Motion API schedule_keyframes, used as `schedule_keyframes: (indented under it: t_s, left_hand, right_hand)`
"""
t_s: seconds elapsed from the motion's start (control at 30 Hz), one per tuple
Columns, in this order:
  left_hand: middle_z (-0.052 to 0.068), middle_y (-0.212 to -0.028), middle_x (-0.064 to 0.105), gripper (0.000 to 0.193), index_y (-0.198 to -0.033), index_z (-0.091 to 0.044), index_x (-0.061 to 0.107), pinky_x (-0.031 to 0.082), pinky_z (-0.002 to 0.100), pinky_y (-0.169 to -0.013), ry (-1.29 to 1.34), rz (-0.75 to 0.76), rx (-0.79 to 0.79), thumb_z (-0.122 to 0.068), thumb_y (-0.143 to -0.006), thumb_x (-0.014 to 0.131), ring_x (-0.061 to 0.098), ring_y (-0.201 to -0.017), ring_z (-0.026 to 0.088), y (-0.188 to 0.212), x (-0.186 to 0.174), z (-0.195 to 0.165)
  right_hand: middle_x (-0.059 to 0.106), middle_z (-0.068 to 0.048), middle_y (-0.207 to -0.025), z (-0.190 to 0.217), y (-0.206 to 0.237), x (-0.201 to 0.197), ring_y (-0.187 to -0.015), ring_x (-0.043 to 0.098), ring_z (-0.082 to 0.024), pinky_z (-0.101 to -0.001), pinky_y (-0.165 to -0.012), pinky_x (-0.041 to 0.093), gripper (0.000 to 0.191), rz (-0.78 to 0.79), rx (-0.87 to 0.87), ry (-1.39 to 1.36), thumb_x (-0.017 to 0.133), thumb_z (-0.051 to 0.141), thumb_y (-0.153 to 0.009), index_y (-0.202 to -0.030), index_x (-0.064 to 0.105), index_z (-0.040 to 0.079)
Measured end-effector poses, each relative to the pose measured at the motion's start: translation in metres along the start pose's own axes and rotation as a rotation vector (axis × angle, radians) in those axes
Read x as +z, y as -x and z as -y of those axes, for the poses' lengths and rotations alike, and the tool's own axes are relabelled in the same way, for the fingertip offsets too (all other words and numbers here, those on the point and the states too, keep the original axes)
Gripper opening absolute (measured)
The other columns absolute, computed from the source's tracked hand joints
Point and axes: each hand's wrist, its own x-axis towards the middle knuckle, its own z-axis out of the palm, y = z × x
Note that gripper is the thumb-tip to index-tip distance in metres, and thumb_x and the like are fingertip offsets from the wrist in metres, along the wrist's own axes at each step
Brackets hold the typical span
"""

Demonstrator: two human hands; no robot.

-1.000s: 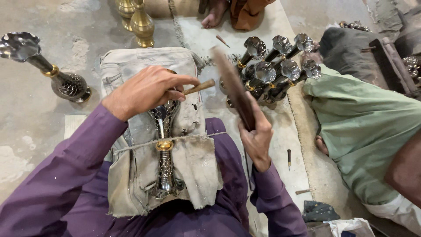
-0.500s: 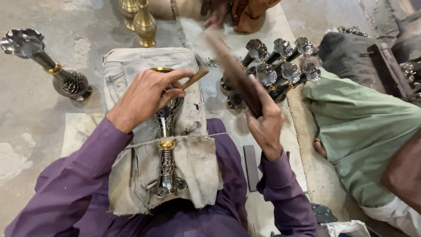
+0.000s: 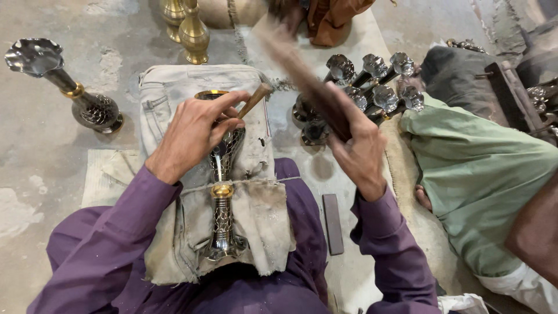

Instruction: The person sits on the floor with an ornate silver vase resting on a cloth pad on their lap. They hold a small punch against the vase surface with one hand and repeatedly strike it with a wooden mallet held in the other hand, repositioning the punch around the vase body to work the metal surface.

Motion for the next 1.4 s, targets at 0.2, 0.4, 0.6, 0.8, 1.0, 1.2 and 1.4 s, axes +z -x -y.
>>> schedule_keyframes:
  t_s: [0.2, 0.4, 0.6, 0.8, 1.0, 1.2, 1.4]
  left_hand:
    - [0.014, -0.093, 0.077, 0.042, -0.132, -0.009, 0.062, 0.057, 0.039, -0.069, 0.008, -0.042, -0.005, -0.010, -0.092, 0.073, 0.077, -0.082, 0.029, 0.013, 0.000, 0.003]
    - [0.013, -0.096, 0.078, 0.045, -0.136, -0.010, 0.060, 0.059, 0.036, -0.067, 0.029, -0.142, -0.005, -0.011, -0.094, 0.074, 0.078, -0.079, 0.025, 0.025, 0.006, 0.007]
    - [0.014, -0.098, 0.078, 0.043, -0.135, -0.009, 0.060, 0.059, 0.036, -0.068, 0.045, -0.173, 0.001, -0.009, -0.095, 0.074, 0.079, -0.083, 0.024, 0.030, 0.006, 0.010]
    - [0.014, -0.103, 0.078, 0.041, -0.137, -0.008, 0.060, 0.062, 0.033, -0.074, 0.131, -0.210, -0.025, -0.005, -0.097, 0.070, 0.080, -0.092, 0.023, 0.037, 0.008, 0.008]
    - [0.014, -0.103, 0.078, 0.041, -0.136, -0.008, 0.061, 0.062, 0.033, -0.073, 0.090, -0.269, -0.028, -0.004, -0.097, 0.071, 0.079, -0.093, 0.022, 0.043, 0.012, 0.012]
    - [0.011, -0.103, 0.079, 0.040, -0.137, -0.009, 0.059, 0.062, 0.033, -0.072, 0.129, -0.283, -0.054, -0.006, -0.099, 0.071, 0.080, -0.091, 0.021, 0.054, 0.020, 0.017]
    - [0.013, -0.110, 0.078, 0.041, -0.137, -0.010, 0.059, 0.064, 0.031, -0.075, 0.072, -0.351, 0.015, -0.004, -0.099, 0.072, 0.079, -0.099, 0.022, 0.063, 0.031, 0.023]
  right_hand:
    - [0.074, -0.014, -0.113, 0.000, 0.004, -0.003, -0.097, 0.073, -0.025, -0.0407, -0.082, 0.057, 0.075, 0.010, -0.128, 0.101, 0.069, -0.006, -0.086, -0.154, 0.051, 0.021]
    - [0.073, -0.015, -0.105, -0.004, 0.000, -0.006, -0.090, 0.074, -0.020, -0.0350, -0.082, 0.061, 0.073, -0.053, -0.105, -0.266, 0.066, -0.005, -0.092, -0.158, 0.042, 0.014]
    - [0.075, -0.013, -0.108, 0.009, -0.007, -0.019, -0.089, 0.075, -0.024, -0.0401, -0.080, 0.061, 0.074, 0.022, -0.186, -0.046, 0.068, -0.002, -0.093, -0.158, 0.043, 0.022]
    - [0.071, -0.014, -0.132, 0.026, -0.015, -0.024, -0.109, 0.075, -0.029, -0.0402, -0.096, 0.062, 0.077, -0.054, -0.309, 0.026, 0.070, -0.001, -0.086, -0.156, 0.050, 0.024]
    - [0.075, -0.006, -0.107, 0.040, -0.019, -0.026, -0.087, 0.075, -0.023, -0.0380, -0.077, 0.060, 0.062, 0.143, -0.053, 0.182, 0.068, 0.006, -0.098, -0.153, 0.049, 0.029]
    - [0.075, -0.009, -0.104, 0.043, -0.014, -0.023, -0.087, 0.075, -0.024, -0.0394, -0.080, 0.062, 0.064, 0.165, -0.131, 0.377, 0.066, 0.004, -0.097, -0.151, 0.049, 0.034]
    - [0.074, -0.014, -0.118, 0.038, -0.011, -0.020, -0.096, 0.075, -0.028, -0.0392, -0.082, 0.063, 0.061, 0.028, -0.289, 0.162, 0.071, 0.003, -0.093, -0.148, 0.056, 0.024]
